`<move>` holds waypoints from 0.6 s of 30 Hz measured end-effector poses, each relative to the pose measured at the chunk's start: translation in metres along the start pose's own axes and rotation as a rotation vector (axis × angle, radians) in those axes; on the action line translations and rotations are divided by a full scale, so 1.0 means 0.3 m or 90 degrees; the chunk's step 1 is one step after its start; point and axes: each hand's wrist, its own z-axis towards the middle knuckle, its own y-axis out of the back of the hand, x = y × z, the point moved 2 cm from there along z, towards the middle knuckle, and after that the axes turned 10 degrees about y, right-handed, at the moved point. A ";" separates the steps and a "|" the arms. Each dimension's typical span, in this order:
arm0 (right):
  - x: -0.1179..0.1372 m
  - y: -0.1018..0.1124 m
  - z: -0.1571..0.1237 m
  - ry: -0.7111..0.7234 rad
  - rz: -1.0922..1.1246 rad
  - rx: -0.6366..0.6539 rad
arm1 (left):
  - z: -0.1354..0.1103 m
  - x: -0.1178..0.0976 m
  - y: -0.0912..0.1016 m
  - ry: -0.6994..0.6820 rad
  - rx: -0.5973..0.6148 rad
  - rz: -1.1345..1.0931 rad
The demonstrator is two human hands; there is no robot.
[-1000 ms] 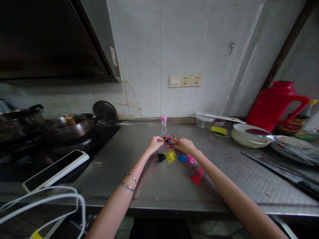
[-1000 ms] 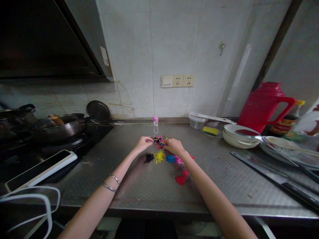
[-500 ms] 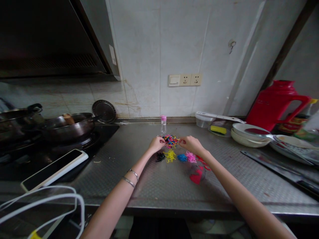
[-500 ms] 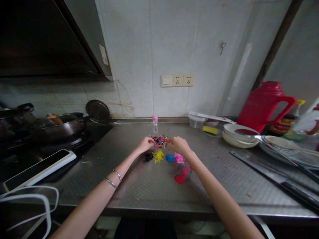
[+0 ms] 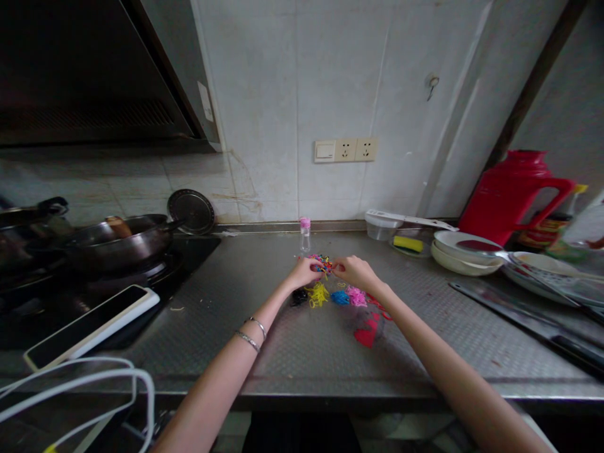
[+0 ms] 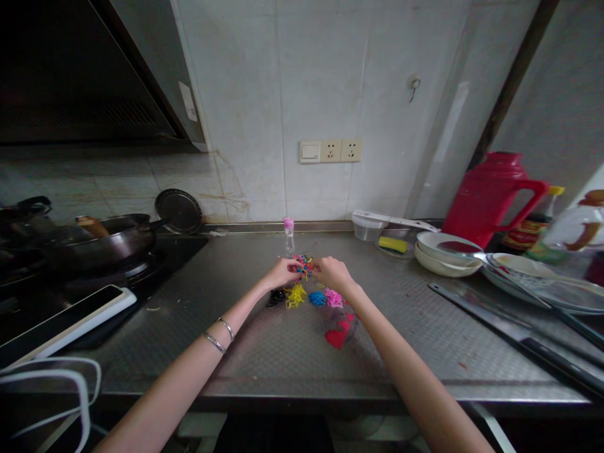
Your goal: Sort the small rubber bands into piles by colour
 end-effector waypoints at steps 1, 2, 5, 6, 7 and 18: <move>0.001 0.000 0.004 -0.001 0.003 0.003 | 0.001 0.003 -0.004 0.002 -0.002 -0.005; 0.003 0.000 0.008 -0.001 0.005 0.004 | 0.001 0.005 -0.008 0.004 -0.005 -0.011; 0.006 0.000 0.019 -0.003 0.005 0.008 | 0.000 0.006 -0.014 0.012 -0.013 -0.029; 0.007 0.000 0.022 -0.002 0.003 0.008 | 0.000 0.004 -0.014 0.015 -0.014 -0.035; 0.009 -0.001 0.025 0.002 0.001 0.006 | -0.001 0.001 -0.015 0.017 -0.015 -0.043; -0.008 -0.005 0.012 0.013 0.036 -0.027 | -0.005 -0.016 0.014 0.049 -0.060 -0.068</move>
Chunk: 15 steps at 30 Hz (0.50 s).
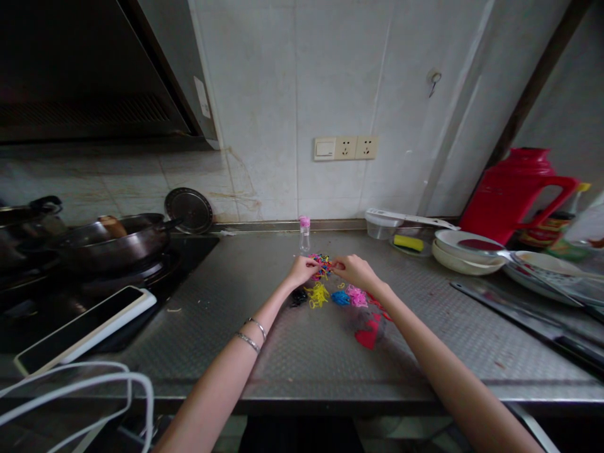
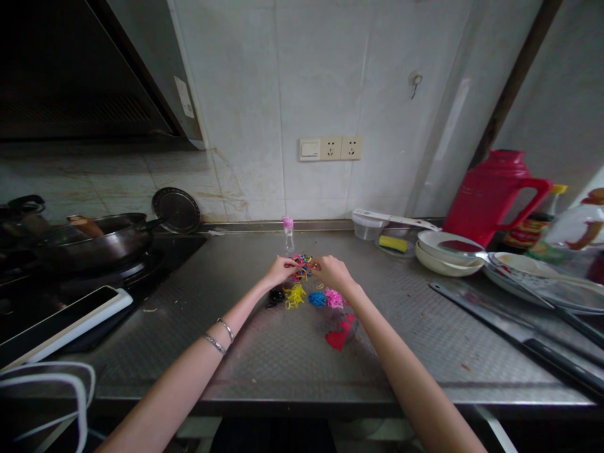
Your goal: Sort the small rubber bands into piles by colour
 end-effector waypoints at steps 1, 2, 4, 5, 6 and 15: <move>-0.008 0.004 -0.004 -0.003 0.012 0.002 | 0.000 0.001 0.002 0.002 -0.010 0.015; -0.017 0.008 -0.009 -0.005 0.030 0.009 | -0.001 0.002 0.004 0.004 -0.018 0.030; -0.033 0.016 -0.020 -0.003 0.074 0.033 | -0.002 0.001 0.005 0.008 -0.027 0.054; -0.040 0.021 -0.026 0.008 0.098 0.049 | -0.003 0.000 0.005 0.011 -0.029 0.062; -0.045 0.025 -0.033 0.025 0.121 0.065 | -0.004 -0.001 0.005 0.014 -0.030 0.069; -0.044 0.030 -0.100 0.099 0.275 0.199 | -0.009 0.001 0.000 0.015 -0.026 0.085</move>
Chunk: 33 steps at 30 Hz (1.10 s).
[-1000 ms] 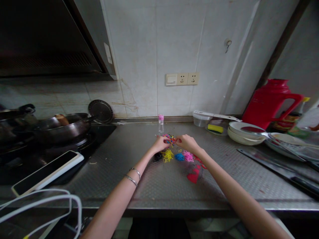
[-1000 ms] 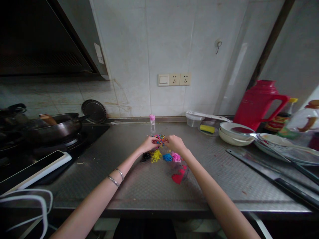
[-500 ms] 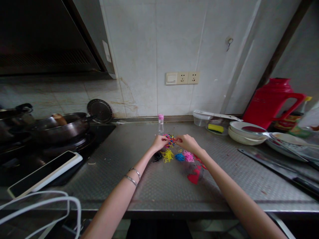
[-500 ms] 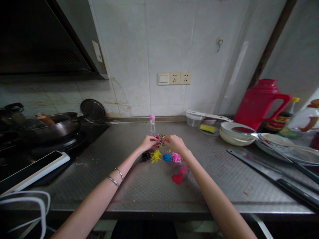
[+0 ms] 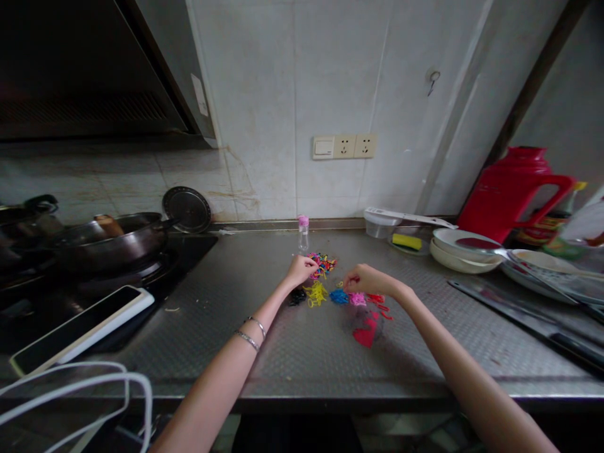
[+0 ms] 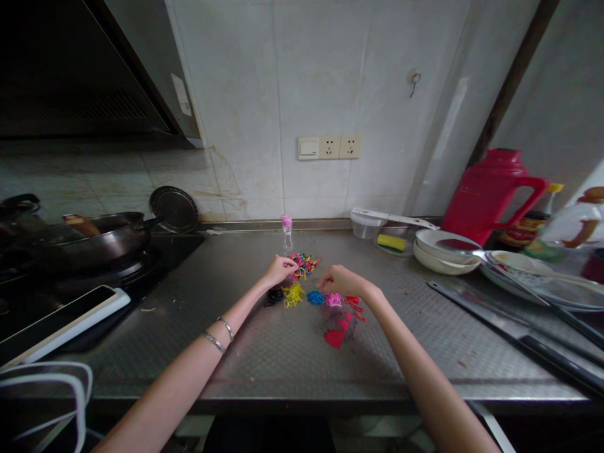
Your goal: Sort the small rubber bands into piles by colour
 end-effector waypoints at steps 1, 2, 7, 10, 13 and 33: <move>0.004 -0.005 -0.001 -0.003 0.005 0.006 | 0.000 0.001 0.000 0.000 0.001 0.001; 0.007 -0.009 -0.001 -0.007 0.006 0.009 | 0.000 0.002 0.001 -0.001 0.002 0.000; 0.011 -0.012 0.001 -0.013 0.021 -0.018 | -0.005 -0.002 0.007 -0.002 0.016 -0.015; -0.011 -0.008 0.002 -0.008 0.051 -0.094 | -0.011 -0.012 0.013 -0.004 0.027 -0.018; -0.054 -0.011 -0.002 -0.015 0.078 -0.172 | -0.019 -0.021 0.018 -0.012 0.039 -0.020; -0.208 0.030 -0.099 -0.273 -0.159 -0.382 | -0.032 -0.317 -0.249 -0.159 0.164 0.123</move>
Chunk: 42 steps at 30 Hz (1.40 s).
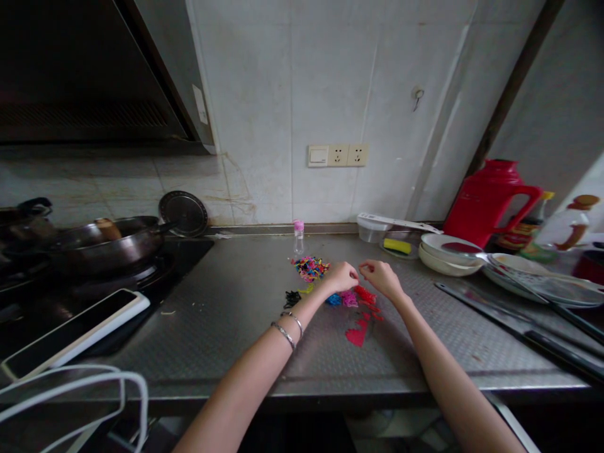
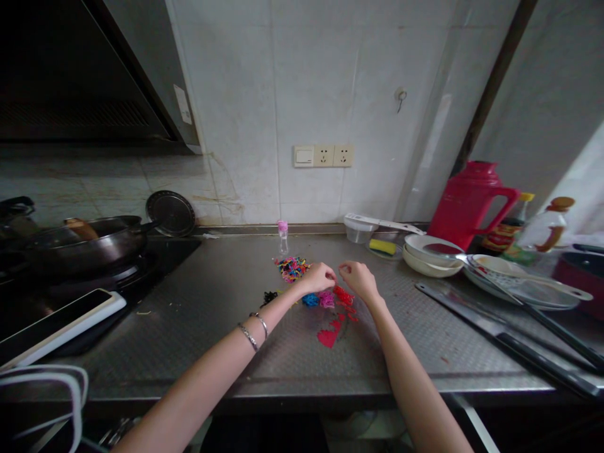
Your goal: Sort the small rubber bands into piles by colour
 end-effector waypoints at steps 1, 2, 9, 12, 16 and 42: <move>0.000 0.001 -0.001 -0.002 -0.006 0.000 | 0.001 -0.006 -0.010 -0.005 0.011 -0.004; 0.000 0.001 -0.002 -0.003 -0.008 0.000 | 0.000 -0.010 -0.017 -0.013 0.023 -0.011; -0.015 -0.011 -0.003 0.000 0.039 -0.009 | -0.027 0.022 0.028 -0.002 0.021 -0.088; -0.007 -0.021 0.010 0.030 0.083 0.010 | -0.040 0.089 0.088 0.040 -0.024 -0.128; 0.045 -0.031 0.040 0.134 0.089 0.076 | -0.066 0.194 0.171 0.114 -0.058 -0.157; 0.246 -0.105 0.088 0.294 0.108 0.305 | -0.176 0.407 0.214 0.223 -0.161 -0.180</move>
